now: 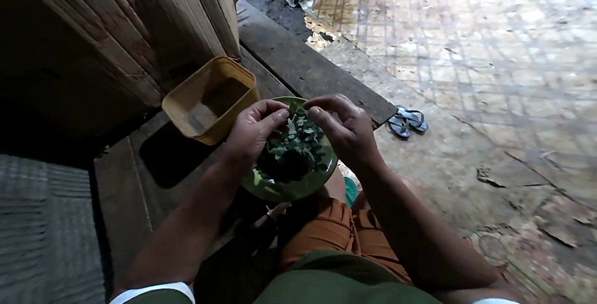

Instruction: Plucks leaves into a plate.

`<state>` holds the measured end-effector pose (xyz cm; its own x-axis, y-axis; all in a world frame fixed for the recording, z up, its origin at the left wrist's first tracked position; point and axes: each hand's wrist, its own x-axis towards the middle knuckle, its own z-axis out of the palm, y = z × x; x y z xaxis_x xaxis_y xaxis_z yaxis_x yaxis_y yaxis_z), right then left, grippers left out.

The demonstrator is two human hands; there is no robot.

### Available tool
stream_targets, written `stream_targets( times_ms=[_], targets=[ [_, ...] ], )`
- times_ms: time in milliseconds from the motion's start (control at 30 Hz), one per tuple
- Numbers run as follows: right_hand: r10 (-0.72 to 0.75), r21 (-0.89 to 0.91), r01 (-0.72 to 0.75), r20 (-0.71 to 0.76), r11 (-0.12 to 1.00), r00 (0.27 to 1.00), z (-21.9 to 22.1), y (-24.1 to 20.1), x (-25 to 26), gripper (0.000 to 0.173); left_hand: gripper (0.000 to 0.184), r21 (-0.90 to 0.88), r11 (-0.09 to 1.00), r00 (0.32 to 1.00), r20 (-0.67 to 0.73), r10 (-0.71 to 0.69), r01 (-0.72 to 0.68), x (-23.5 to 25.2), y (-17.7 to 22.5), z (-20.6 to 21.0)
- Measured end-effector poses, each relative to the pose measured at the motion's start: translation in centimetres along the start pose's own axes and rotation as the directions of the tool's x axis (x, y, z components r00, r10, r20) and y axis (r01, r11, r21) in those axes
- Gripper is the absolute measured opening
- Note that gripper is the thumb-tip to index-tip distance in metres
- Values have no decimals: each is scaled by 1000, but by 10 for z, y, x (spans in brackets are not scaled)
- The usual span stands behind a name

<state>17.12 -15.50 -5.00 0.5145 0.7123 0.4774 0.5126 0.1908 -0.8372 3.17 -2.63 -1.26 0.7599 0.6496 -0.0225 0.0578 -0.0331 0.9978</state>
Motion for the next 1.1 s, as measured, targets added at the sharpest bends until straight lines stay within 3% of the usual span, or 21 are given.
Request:
stream_targets(
  times_ms=[133, 267, 433, 567, 700, 900, 1000, 1100],
  targets=[
    [72, -52, -67, 112, 996, 991, 2, -4, 0, 25, 8, -25, 1000, 1000, 16, 11, -11, 0, -1, -1],
    [31, -53, -26, 86, 998, 996, 8, 2, -2, 15, 12, -19, 1000, 1000, 12, 24, -24, 1, -4, -2],
    [82, -20, -81, 65, 996, 994, 4, 2, -3, 15, 40, 137, 990, 1000, 24, 20, -23, 1, 0, -8],
    [52, -18, -51, 37, 999, 998, 6, 1, -5, 13, 33, 215, 972, 988, 139, 65, -94, -2, 0, -8],
    [13, -2, -13, 28, 1000, 1000, 9, 3, -7, 14, 38, 72, 995, 988, 138, 65, -75, -3, -2, -5],
    [-6, 25, 4, 66, 1000, 998, -2, 6, -8, 17, 21, -34, 993, 989, 83, 119, -117, -5, -1, -3],
    [89, 98, -95, 66, 991, 994, -11, 9, -8, 22, 17, -125, 990, 995, 62, 75, -67, -4, 0, -3],
    [78, 93, -86, 88, 992, 993, -12, 11, -9, 30, 16, -249, 968, 997, 77, -19, 38, -6, 3, -3]
  ],
)
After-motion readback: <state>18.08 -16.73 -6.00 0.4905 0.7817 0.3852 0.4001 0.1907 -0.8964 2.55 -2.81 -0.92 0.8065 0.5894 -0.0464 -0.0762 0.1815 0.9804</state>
